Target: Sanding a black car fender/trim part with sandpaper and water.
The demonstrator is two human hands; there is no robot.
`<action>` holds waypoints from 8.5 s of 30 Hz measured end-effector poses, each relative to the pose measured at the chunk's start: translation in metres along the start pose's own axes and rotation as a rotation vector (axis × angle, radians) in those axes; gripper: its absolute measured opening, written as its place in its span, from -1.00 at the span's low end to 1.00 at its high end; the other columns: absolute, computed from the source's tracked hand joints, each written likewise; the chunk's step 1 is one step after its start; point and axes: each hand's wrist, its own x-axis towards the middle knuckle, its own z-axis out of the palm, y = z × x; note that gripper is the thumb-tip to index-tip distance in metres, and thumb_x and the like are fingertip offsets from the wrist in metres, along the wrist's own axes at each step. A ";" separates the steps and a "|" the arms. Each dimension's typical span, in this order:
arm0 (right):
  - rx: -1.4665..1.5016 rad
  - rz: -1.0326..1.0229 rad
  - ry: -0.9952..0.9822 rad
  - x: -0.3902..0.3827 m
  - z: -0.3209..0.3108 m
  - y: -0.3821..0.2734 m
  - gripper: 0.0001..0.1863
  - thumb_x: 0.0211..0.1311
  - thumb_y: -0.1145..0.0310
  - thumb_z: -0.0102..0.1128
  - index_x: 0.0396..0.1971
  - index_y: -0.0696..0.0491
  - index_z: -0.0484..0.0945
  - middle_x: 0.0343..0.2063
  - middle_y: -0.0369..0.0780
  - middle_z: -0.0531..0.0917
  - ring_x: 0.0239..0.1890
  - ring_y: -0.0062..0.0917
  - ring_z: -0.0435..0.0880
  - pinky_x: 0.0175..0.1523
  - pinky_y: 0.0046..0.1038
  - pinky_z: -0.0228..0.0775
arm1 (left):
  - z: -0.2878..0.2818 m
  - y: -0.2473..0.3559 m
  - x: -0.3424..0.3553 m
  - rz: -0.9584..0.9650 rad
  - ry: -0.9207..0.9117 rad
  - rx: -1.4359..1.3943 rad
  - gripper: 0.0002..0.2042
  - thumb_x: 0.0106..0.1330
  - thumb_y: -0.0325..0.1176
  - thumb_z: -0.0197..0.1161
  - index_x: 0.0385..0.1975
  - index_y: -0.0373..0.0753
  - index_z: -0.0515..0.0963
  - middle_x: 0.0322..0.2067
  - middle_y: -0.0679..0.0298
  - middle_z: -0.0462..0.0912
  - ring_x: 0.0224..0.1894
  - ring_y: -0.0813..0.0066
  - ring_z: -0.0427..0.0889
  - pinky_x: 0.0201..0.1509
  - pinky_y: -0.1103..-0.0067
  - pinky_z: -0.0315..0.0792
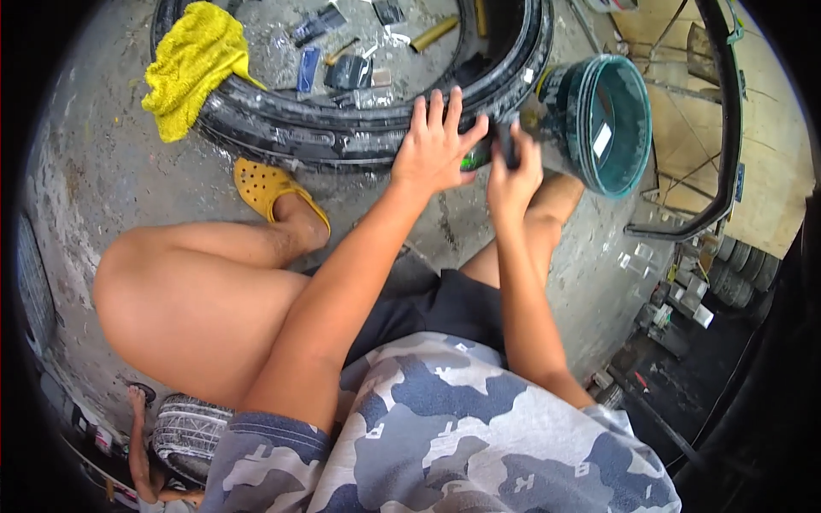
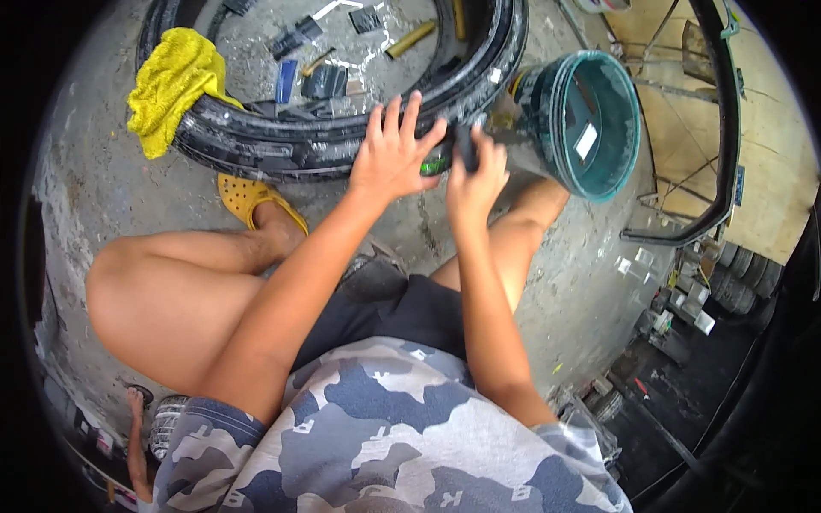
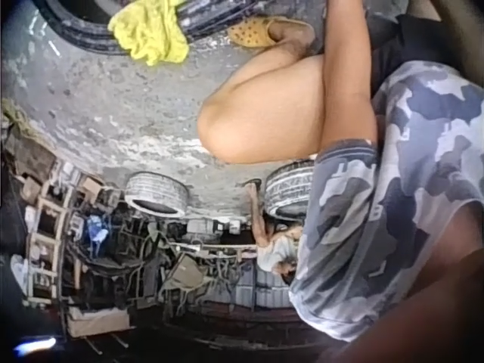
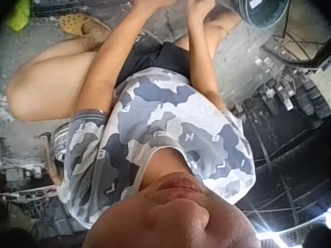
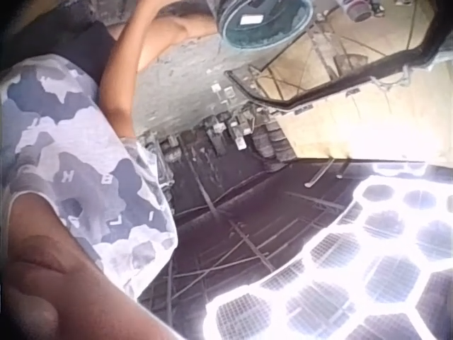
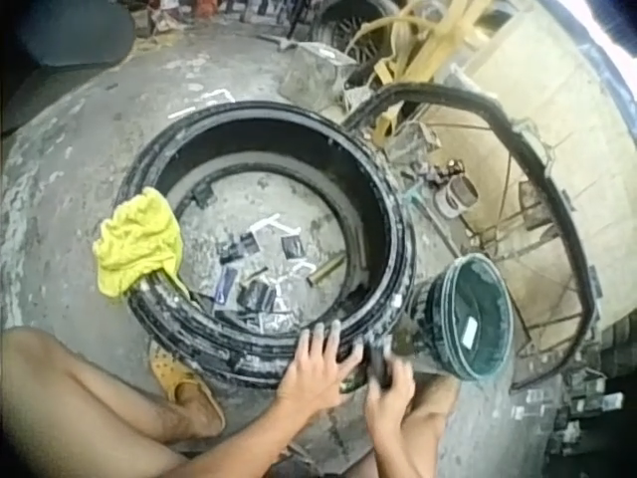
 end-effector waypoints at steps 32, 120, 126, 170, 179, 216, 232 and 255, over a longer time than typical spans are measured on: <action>0.091 0.020 -0.021 -0.035 -0.003 0.010 -0.61 0.04 0.54 0.36 -0.06 0.12 0.59 -0.26 -0.14 0.64 -0.24 -0.25 0.59 -0.16 -0.34 0.43 | 0.004 0.005 -0.002 -0.002 -0.049 -0.047 -0.05 -0.08 0.32 0.32 0.32 -0.07 0.22 0.31 -0.15 0.24 0.27 -0.14 0.30 0.36 0.05 0.12; 0.992 0.887 0.020 0.011 -0.029 0.055 -0.53 0.31 0.54 -0.04 0.18 -0.14 0.23 -0.22 -0.17 0.54 -0.45 -0.53 0.60 -0.49 -0.52 0.49 | -0.017 -0.009 0.049 0.808 -0.302 -0.195 -0.51 0.09 -0.15 0.42 0.04 -0.13 0.52 0.19 0.23 0.45 0.31 0.27 0.36 0.30 0.36 0.24; 0.934 0.697 0.138 -0.009 -0.004 0.035 -0.72 0.28 0.44 0.06 -0.02 -0.01 0.52 -0.10 -0.17 0.52 -0.21 -0.44 0.60 -0.43 -0.50 0.56 | -0.016 0.004 0.042 0.334 -0.071 0.038 0.17 -0.33 0.21 0.50 0.36 -0.23 0.12 0.28 -0.09 0.23 0.29 -0.04 0.30 0.25 0.10 0.25; 0.206 0.092 0.263 0.046 0.022 0.032 -0.55 0.09 0.51 0.30 0.04 -0.01 0.59 -0.13 -0.08 0.57 -0.10 -0.13 0.51 -0.01 -0.18 0.37 | -0.015 0.006 0.047 0.210 -0.197 0.043 0.19 -0.34 0.23 0.48 0.41 -0.14 0.12 0.35 -0.11 0.15 0.25 -0.07 0.31 0.18 0.16 0.36; 0.209 0.046 0.280 0.043 0.018 0.029 -0.64 0.13 0.46 0.28 -0.02 0.00 0.61 -0.14 -0.11 0.58 -0.08 -0.16 0.50 -0.01 -0.19 0.37 | -0.016 0.005 0.045 0.199 -0.191 0.033 0.22 -0.36 0.22 0.49 0.43 -0.15 0.10 0.35 -0.10 0.15 0.27 -0.07 0.28 0.21 0.18 0.34; 0.352 0.192 0.242 0.033 0.020 0.037 -0.65 0.22 0.46 0.21 0.03 0.10 0.59 -0.11 -0.04 0.60 -0.04 -0.16 0.55 0.10 -0.28 0.37 | -0.016 0.003 0.041 0.183 -0.211 0.030 0.20 -0.34 0.21 0.48 0.43 -0.12 0.10 0.34 -0.09 0.16 0.25 -0.07 0.30 0.24 0.13 0.31; 0.418 0.266 0.279 0.055 0.021 0.038 -0.70 0.22 0.47 0.22 -0.03 0.16 0.60 -0.23 -0.02 0.62 -0.13 -0.15 0.63 0.03 -0.31 0.43 | -0.017 0.004 0.042 0.183 -0.225 0.047 0.24 -0.35 0.24 0.47 0.44 -0.15 0.06 0.37 -0.09 0.12 0.26 -0.09 0.27 0.25 0.12 0.28; 0.370 0.188 0.287 0.058 0.021 0.037 -0.65 0.18 0.46 0.23 0.00 0.12 0.58 -0.23 -0.02 0.51 -0.15 -0.11 0.51 -0.02 -0.22 0.37 | -0.015 0.010 0.044 0.216 -0.194 0.085 0.25 -0.36 0.31 0.45 0.44 -0.15 0.05 0.36 -0.10 0.14 0.27 -0.08 0.30 0.18 0.14 0.35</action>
